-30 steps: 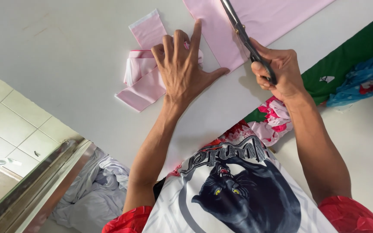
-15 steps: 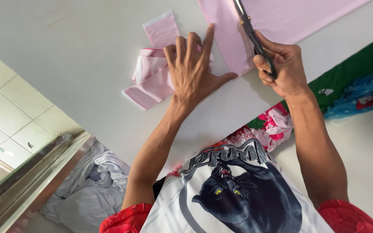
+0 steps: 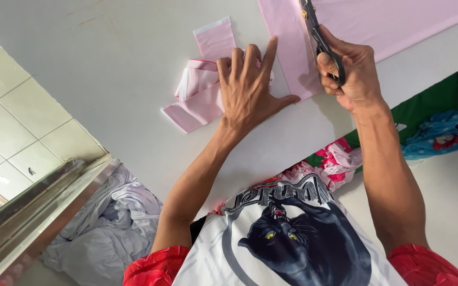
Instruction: The person measures and marks a pink fabric with a ruler and orange chalk, then uses scissors to cut the fabric into strips along the marked lines.
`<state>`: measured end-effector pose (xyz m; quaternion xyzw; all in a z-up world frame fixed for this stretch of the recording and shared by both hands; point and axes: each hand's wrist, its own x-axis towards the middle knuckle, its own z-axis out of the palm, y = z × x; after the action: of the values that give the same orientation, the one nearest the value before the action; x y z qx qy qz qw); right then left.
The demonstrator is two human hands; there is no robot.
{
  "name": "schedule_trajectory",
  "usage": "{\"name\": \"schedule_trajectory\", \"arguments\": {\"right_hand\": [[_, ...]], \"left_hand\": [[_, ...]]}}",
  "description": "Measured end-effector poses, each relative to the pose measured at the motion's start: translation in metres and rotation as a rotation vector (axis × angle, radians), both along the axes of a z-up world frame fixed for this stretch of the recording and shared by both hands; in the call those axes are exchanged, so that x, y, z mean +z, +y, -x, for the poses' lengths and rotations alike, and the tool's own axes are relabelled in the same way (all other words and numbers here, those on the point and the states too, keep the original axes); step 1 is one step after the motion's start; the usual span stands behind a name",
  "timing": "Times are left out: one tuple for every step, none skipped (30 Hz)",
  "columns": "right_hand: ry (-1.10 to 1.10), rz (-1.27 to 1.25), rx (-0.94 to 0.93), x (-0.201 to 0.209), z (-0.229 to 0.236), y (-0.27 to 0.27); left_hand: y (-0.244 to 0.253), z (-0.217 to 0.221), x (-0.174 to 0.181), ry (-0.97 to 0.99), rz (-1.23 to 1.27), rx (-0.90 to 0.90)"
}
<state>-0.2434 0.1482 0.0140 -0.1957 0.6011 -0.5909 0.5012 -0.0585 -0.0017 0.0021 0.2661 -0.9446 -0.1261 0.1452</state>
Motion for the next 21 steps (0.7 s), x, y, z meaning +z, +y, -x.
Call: {"name": "schedule_trajectory", "arguments": {"right_hand": [[0.002, -0.003, -0.001, 0.003, 0.000, 0.000], [0.008, -0.013, -0.003, 0.007, 0.000, 0.000], [0.011, -0.018, -0.001, 0.010, 0.000, -0.003], [0.010, -0.016, 0.003, 0.012, 0.000, -0.009], [0.002, -0.091, -0.039, 0.016, 0.000, -0.013], [-0.007, -0.166, -0.082, 0.020, 0.000, -0.017], [-0.005, -0.164, -0.080, 0.026, 0.000, -0.023], [0.005, -0.172, -0.076, 0.031, 0.001, -0.029], [0.011, -0.181, -0.072, 0.037, -0.001, -0.035], [0.010, -0.179, -0.070, 0.037, 0.000, -0.039], [0.015, -0.200, -0.069, 0.038, 0.001, -0.042], [0.021, -0.220, -0.067, 0.039, 0.002, -0.046], [0.025, -0.217, -0.065, 0.034, 0.004, -0.045], [0.039, -0.196, -0.060, 0.029, 0.006, -0.044], [0.050, -0.180, -0.055, 0.024, 0.007, -0.042], [0.052, -0.180, -0.052, 0.023, 0.008, -0.043], [0.054, -0.174, -0.058, 0.021, 0.008, -0.043], [0.057, -0.169, -0.063, 0.020, 0.007, -0.042], [0.057, -0.168, -0.061, 0.021, 0.007, -0.044], [0.034, -0.157, -0.077, 0.022, 0.007, -0.045], [0.010, -0.147, -0.095, 0.023, 0.006, -0.045]], "left_hand": [[0.001, 0.000, 0.000, 0.002, -0.003, -0.001], [0.001, 0.000, -0.001, 0.003, -0.007, -0.005], [0.000, -0.001, -0.001, 0.001, -0.006, -0.003], [-0.001, -0.002, -0.001, 0.000, -0.004, 0.000], [-0.001, -0.002, -0.001, -0.006, 0.000, -0.003], [0.000, -0.001, -0.001, -0.012, 0.004, -0.007], [0.000, -0.001, -0.001, -0.010, 0.006, -0.005], [-0.001, 0.000, 0.000, -0.016, -0.001, -0.003], [0.000, -0.001, 0.001, -0.025, -0.009, 0.000], [-0.001, -0.002, 0.001, -0.026, -0.007, 0.001], [-0.001, -0.001, 0.001, -0.015, -0.004, 0.000], [-0.001, -0.001, 0.000, -0.004, -0.001, -0.002], [-0.002, -0.001, 0.001, 0.000, 0.002, 0.001], [-0.002, -0.001, 0.001, 0.005, 0.000, -0.002], [-0.001, -0.002, 0.002, 0.006, -0.005, -0.005], [-0.002, -0.001, 0.002, 0.007, -0.005, -0.002], [-0.002, -0.002, 0.002, -0.004, -0.003, -0.003], [-0.002, -0.002, 0.001, -0.015, -0.001, -0.004], [-0.002, -0.002, 0.001, -0.015, 0.000, -0.002], [-0.002, -0.001, 0.002, -0.014, -0.001, -0.001], [-0.002, -0.002, 0.002, -0.014, -0.004, -0.002]]}}
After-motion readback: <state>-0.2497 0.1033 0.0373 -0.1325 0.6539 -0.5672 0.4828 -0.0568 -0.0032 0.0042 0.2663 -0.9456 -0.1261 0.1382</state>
